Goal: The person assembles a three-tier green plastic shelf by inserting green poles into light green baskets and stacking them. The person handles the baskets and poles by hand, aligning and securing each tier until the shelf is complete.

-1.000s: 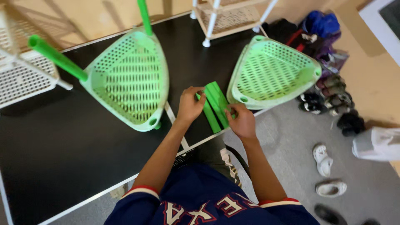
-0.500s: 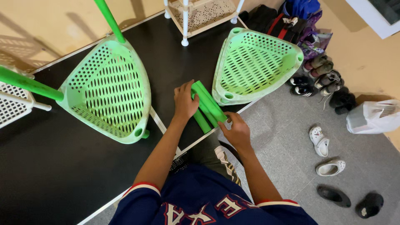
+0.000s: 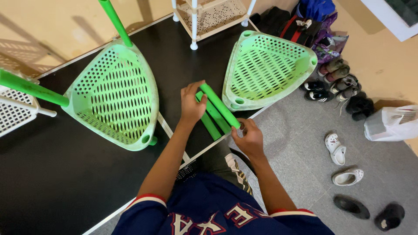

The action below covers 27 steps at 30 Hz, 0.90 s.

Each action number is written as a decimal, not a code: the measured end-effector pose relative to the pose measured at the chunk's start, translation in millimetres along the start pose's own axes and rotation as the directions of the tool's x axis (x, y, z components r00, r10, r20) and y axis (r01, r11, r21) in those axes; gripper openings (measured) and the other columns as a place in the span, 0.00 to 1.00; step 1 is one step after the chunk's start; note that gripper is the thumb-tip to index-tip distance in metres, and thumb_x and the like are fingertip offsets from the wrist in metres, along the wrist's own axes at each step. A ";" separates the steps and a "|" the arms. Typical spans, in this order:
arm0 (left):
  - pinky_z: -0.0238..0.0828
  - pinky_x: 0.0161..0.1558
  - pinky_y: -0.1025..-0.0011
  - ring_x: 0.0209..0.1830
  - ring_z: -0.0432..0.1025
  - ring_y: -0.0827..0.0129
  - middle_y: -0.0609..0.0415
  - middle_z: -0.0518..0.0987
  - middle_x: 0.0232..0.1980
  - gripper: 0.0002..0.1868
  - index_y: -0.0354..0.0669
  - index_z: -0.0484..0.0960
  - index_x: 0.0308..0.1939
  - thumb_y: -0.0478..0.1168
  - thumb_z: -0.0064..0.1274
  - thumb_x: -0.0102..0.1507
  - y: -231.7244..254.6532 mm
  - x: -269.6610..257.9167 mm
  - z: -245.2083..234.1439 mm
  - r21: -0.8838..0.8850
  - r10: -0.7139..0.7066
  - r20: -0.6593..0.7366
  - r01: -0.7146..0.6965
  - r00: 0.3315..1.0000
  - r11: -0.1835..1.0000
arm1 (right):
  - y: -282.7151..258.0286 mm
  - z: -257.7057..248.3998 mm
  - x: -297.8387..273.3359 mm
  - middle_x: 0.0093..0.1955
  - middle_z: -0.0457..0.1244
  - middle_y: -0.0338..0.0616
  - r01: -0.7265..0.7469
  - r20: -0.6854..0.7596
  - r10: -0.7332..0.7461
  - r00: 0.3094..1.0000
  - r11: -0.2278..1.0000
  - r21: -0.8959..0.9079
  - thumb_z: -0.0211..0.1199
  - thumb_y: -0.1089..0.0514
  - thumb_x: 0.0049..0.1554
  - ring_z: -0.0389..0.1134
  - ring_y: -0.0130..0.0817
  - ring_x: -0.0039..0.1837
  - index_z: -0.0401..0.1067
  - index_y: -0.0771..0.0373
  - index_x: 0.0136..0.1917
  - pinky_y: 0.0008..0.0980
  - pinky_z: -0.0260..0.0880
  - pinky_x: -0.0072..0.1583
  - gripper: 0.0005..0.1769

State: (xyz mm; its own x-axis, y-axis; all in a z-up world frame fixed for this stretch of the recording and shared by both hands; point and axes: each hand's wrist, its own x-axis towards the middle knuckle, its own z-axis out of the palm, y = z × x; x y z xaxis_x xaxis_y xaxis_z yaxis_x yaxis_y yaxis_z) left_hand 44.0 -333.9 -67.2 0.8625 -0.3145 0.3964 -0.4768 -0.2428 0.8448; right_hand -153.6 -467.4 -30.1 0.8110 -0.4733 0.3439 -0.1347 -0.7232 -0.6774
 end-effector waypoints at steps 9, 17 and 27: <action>0.75 0.49 0.75 0.46 0.76 0.73 0.53 0.71 0.57 0.20 0.37 0.80 0.61 0.24 0.57 0.64 50.7 20.4 -33.7 -0.618 -0.065 0.057 0.086 0.996 0.781 | 1.1 -2.6 1.1 0.29 0.55 0.40 -0.086 0.071 0.059 0.996 0.872 0.481 0.42 0.55 0.73 0.54 0.25 0.31 0.63 0.66 0.40 0.29 0.54 0.34 0.21; 0.77 0.51 0.74 0.49 0.78 0.73 0.52 0.83 0.50 0.18 0.34 0.76 0.58 0.27 0.59 0.65 73.0 16.1 -73.2 -0.688 -0.129 0.063 0.137 0.990 0.713 | 8.0 11.7 15.7 0.30 0.58 0.38 -0.259 0.207 0.159 0.965 0.670 0.696 0.34 0.44 0.72 0.57 0.25 0.30 0.65 0.64 0.43 0.28 0.56 0.33 0.29; 0.79 0.51 0.72 0.47 0.77 0.74 0.54 0.83 0.46 0.26 0.33 0.79 0.58 0.27 0.68 0.56 99.4 -28.2 -165.6 -0.636 -0.108 -0.110 0.014 0.988 0.771 | -48.2 66.9 46.2 0.36 0.61 0.41 -0.272 0.421 -0.092 0.902 0.636 0.722 0.41 0.42 0.71 0.60 0.25 0.34 0.69 0.67 0.58 0.26 0.61 0.37 0.27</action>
State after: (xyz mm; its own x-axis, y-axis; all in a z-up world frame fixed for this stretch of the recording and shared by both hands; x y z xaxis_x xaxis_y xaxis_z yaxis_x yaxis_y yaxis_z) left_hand 0.3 -197.1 65.1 0.9225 -0.1832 0.3398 -0.2482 0.3925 0.8856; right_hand -71.6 -420.7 -25.1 0.9840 -0.1486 0.0986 0.1045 0.0320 -0.9940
